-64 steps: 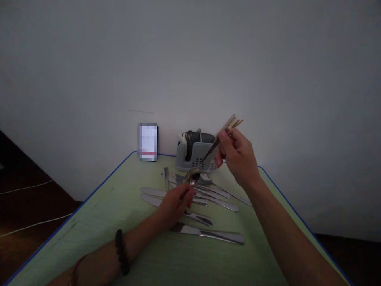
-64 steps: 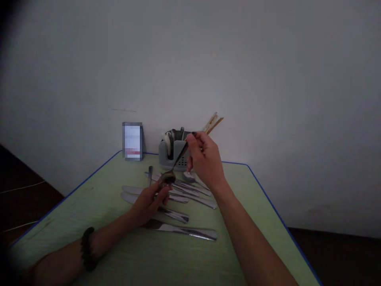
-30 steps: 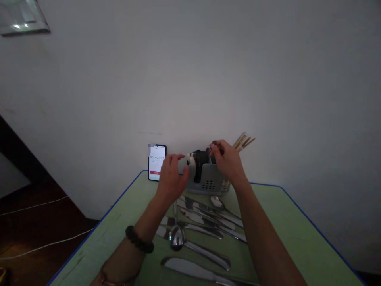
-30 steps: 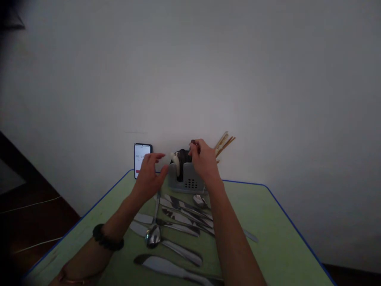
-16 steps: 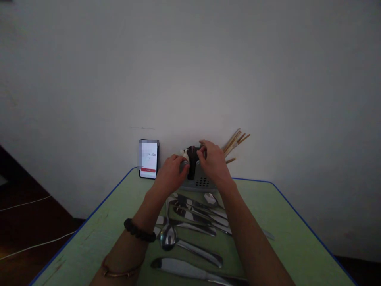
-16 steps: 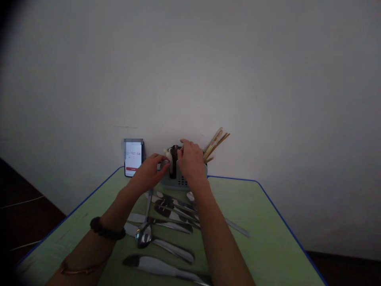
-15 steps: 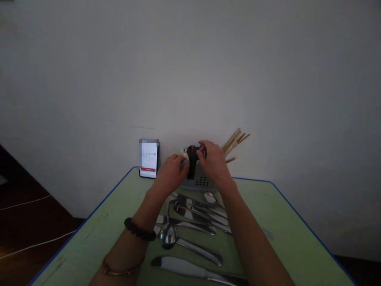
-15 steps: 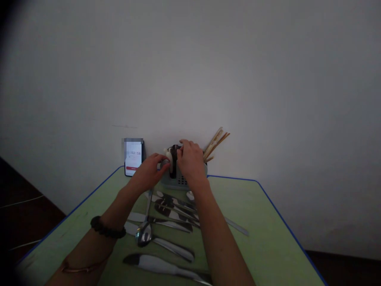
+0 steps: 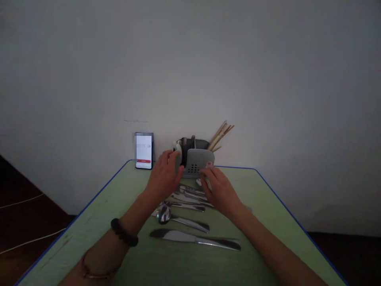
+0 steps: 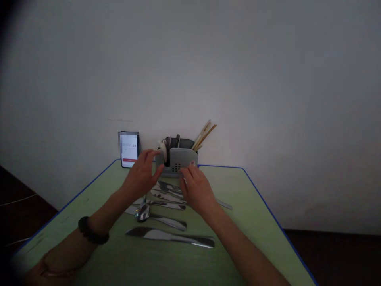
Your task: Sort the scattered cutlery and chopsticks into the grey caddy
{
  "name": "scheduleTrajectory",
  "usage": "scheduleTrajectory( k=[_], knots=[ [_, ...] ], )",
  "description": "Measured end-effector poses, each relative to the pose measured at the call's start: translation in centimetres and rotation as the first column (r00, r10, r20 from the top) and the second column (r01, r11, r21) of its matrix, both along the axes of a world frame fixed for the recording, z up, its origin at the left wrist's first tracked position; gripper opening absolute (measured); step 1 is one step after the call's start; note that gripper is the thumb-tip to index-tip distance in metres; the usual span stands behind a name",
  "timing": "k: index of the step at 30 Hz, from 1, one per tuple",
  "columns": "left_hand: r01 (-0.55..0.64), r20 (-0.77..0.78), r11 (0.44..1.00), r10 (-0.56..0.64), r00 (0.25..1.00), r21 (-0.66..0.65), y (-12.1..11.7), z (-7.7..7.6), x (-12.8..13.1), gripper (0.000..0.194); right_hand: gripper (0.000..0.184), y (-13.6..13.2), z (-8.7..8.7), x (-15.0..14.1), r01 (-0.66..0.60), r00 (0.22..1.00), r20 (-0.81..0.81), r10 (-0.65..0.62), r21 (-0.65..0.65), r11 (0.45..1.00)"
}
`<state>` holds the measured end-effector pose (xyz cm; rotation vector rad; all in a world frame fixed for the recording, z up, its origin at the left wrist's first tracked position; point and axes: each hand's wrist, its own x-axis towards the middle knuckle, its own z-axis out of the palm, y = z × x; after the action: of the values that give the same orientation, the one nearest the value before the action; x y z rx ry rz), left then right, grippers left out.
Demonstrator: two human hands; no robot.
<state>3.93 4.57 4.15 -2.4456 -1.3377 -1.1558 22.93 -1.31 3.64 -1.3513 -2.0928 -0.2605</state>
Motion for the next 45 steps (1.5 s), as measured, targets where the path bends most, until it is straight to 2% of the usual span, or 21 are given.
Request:
scheduleTrajectory(
  k=[3, 5, 7, 9, 12, 21, 26, 30, 34, 37, 41, 45],
  knots=[
    [0.17, -0.142, 0.982, -0.181, 0.973, -0.087, -2.9, -3.1, -0.1, 0.039, 0.029, -1.9, -3.7, 1.7, 0.223, 0.971, 0.121, -0.206, -0.143, 0.964],
    [0.233, -0.217, 0.959, -0.265, 0.939, -0.163, -4.4, -5.0, 0.0, 0.04, 0.027, -2.4, -5.2, 2.1, 0.317, 0.944, 0.165, -0.286, -0.211, 0.925],
    [0.244, -0.269, 0.946, -0.297, 0.916, -0.212, -5.2, -6.1, 0.1, 0.043, 0.024, -2.5, -5.8, 2.0, 0.37, 0.924, 0.199, -0.328, -0.24, 0.898],
    [0.221, -0.301, 0.946, -0.288, 0.909, -0.235, -5.5, -6.6, 0.3, 0.045, 0.022, -2.5, -5.8, 1.6, 0.406, 0.907, 0.224, -0.357, -0.242, 0.881],
    [0.199, -0.31, 0.944, -0.278, 0.909, -0.261, -5.5, -6.5, 0.5, 0.045, 0.017, -2.3, -5.5, 1.3, 0.428, 0.896, 0.234, -0.377, -0.237, 0.872],
    [0.183, -0.246, 0.927, -0.27, 0.931, -0.326, -5.7, -6.0, 0.6, 0.044, 0.008, -2.1, -5.9, 1.8, 0.345, 0.93, 0.207, -0.304, -0.205, 0.916],
    [0.132, -0.239, 0.932, -0.22, 0.946, -0.336, -5.6, -6.2, 0.7, 0.051, 0.009, -2.2, -5.7, 1.3, 0.274, 0.931, 0.293, -0.218, -0.167, 0.947],
    [0.09, -0.218, 0.938, -0.169, 0.961, -0.334, -5.4, -6.1, 0.8, 0.048, 0.008, -2.6, -5.4, 0.6, 0.149, 0.929, 0.359, -0.087, -0.147, 0.978],
    [0.174, -0.172, 0.92, -0.246, 0.954, -0.352, -5.1, -5.7, 0.7, 0.03, 0.01, -3.0, -5.3, 0.4, 0.074, 0.939, 0.343, -0.007, -0.18, 0.981],
    [0.246, -0.153, 0.895, -0.321, 0.935, -0.371, -5.0, -5.4, 0.7, 0.029, 0.013, -2.9, -5.4, 0.6, 0.081, 0.952, 0.306, -0.026, -0.169, 0.982],
    [0.238, -0.089, 0.909, -0.284, 0.955, -0.342, -5.1, -5.4, 0.6, 0.031, 0.017, -2.6, -5.9, 0.7, 0.096, 0.969, 0.241, -0.062, -0.133, 0.986],
    [0.262, -0.014, 0.928, -0.275, 0.961, -0.264, -5.2, -5.3, 0.5, 0.033, 0.018, -2.5, -6.1, 0.8, 0.046, 0.981, 0.191, -0.026, -0.101, 0.994]
  ],
)
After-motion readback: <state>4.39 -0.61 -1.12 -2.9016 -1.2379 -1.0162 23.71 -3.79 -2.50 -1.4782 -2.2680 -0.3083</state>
